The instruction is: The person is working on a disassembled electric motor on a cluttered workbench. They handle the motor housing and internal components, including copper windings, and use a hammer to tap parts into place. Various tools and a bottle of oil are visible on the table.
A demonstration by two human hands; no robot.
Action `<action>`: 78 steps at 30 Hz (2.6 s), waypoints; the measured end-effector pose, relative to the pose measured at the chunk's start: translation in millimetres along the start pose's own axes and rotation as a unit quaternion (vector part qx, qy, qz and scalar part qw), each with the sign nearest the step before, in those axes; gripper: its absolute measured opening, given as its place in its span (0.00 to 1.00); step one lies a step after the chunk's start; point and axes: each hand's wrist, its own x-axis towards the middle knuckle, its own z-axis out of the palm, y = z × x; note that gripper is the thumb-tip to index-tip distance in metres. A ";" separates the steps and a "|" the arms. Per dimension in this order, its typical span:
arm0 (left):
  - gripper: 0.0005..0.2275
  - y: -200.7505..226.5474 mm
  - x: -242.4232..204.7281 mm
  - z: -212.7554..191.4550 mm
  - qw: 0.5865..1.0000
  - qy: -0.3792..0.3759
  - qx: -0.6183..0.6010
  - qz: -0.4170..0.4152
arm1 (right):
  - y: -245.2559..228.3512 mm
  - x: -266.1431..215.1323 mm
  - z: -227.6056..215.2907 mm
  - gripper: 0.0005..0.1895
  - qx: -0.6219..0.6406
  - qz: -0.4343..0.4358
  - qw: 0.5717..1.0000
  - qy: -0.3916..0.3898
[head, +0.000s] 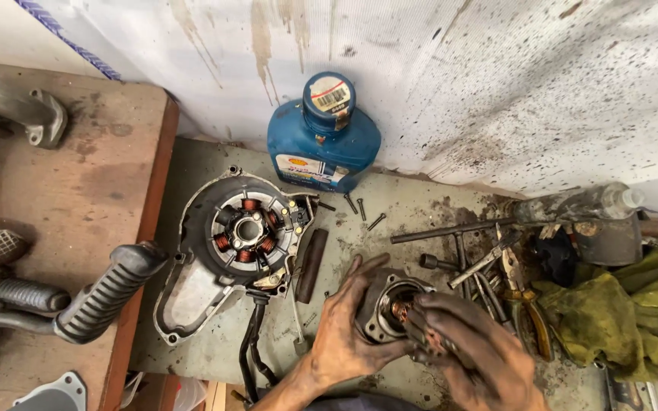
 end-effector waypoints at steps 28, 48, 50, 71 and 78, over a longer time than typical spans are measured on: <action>0.38 16.9 -33.2 -8.6 0.997 0.016 -0.069 -0.007 | 125.9 -154.9 5.6 0.23 0.237 0.286 0.921 -0.118; 0.35 44.0 10.2 -40.4 0.934 -0.117 -0.183 -0.284 | -27.3 18.4 -11.0 0.17 0.138 0.054 0.988 0.040; 0.42 20.3 -28.8 -24.0 0.969 -0.068 -0.081 -0.224 | -31.2 24.9 -19.5 0.16 0.135 0.025 0.990 0.017; 0.32 43.3 -14.8 -33.9 0.956 -0.096 -0.099 -0.259 | 63.5 -115.0 -3.3 0.18 0.269 0.224 0.937 -0.021; 0.35 47.6 -4.2 -24.4 0.969 -0.031 -0.034 -0.241 | -26.8 21.5 -28.1 0.27 0.026 0.044 0.998 0.025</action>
